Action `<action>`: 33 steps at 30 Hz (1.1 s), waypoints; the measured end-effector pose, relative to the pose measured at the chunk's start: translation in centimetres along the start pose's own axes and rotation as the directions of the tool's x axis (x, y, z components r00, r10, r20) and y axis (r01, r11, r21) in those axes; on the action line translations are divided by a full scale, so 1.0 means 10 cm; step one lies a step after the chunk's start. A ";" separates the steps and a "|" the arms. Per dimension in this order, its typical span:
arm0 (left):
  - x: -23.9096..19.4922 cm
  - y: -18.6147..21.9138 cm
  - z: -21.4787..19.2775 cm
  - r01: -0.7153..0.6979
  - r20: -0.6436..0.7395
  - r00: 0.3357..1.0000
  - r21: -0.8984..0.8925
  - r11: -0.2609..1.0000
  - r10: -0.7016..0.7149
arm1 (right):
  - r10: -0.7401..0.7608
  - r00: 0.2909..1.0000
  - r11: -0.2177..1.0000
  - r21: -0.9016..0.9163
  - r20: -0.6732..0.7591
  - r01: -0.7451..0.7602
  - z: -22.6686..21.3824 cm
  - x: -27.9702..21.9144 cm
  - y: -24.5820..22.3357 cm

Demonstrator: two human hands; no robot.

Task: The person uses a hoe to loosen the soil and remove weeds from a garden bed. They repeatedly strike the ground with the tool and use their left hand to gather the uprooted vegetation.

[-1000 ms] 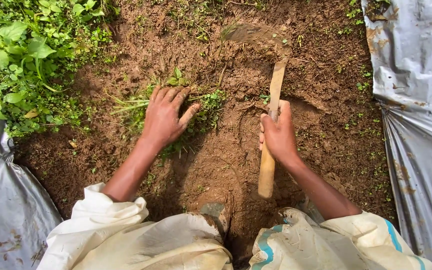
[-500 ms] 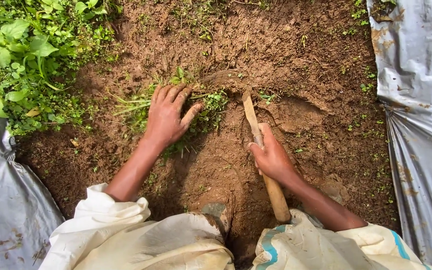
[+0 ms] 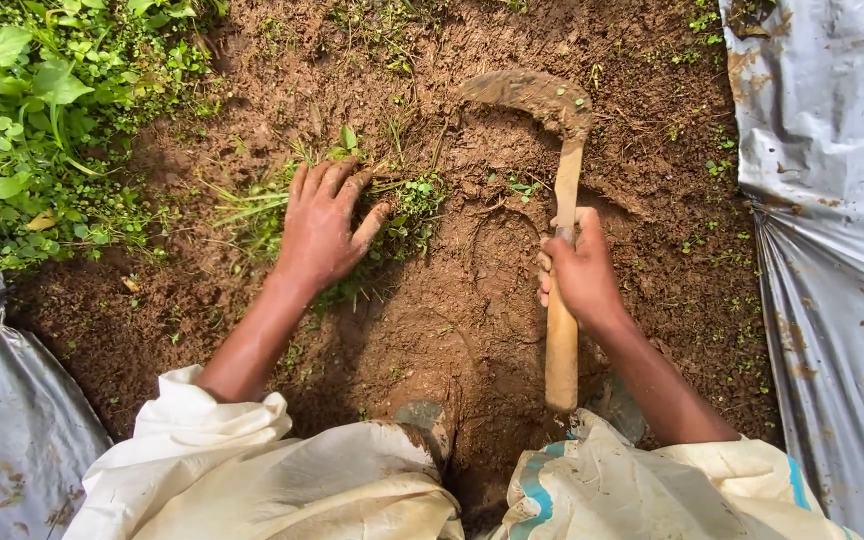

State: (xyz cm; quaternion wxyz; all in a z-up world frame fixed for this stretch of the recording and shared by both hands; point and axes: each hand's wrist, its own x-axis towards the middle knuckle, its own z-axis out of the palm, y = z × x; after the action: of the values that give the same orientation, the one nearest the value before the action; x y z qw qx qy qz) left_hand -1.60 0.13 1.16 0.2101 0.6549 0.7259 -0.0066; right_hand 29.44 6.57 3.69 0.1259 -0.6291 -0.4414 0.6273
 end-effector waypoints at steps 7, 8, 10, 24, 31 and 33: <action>0.01 0.06 -0.01 -0.040 -0.087 0.995 -0.025 0.999 0.037 | 0.159 0.939 0.964 -0.254 0.304 -0.081 0.44 -0.56 -0.20; 0.02 0.03 0.04 -0.072 -0.141 0.988 -0.032 0.997 0.066 | 0.152 0.945 0.959 -0.275 0.289 -0.070 0.41 -0.54 -0.22; 0.03 -0.02 0.12 -0.106 -0.196 0.976 -0.040 0.994 0.096 | 0.143 0.952 0.953 -0.297 0.271 -0.059 0.32 -0.49 -0.26; -0.11 -0.20 0.31 -0.250 -0.320 0.932 -0.221 0.943 0.172 | 0.039 0.995 0.746 -0.660 -0.094 -0.091 -1.20 -0.66 -0.24; -0.06 -0.21 0.31 -0.160 -0.280 0.955 -0.209 0.965 0.097 | -0.164 0.986 0.757 -0.645 -0.032 0.105 -1.04 -0.60 0.06; -0.07 -0.21 0.31 -0.169 -0.279 0.955 -0.226 0.959 0.103 | -0.254 0.961 0.569 -0.786 0.112 0.242 -0.88 -0.53 0.05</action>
State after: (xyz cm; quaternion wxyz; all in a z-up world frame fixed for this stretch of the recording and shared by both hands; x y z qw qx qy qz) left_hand -2.68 -1.71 -1.97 0.1914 0.6673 0.6953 0.1862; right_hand 38.47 6.00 8.54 -0.0763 -0.5552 -0.7560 0.3382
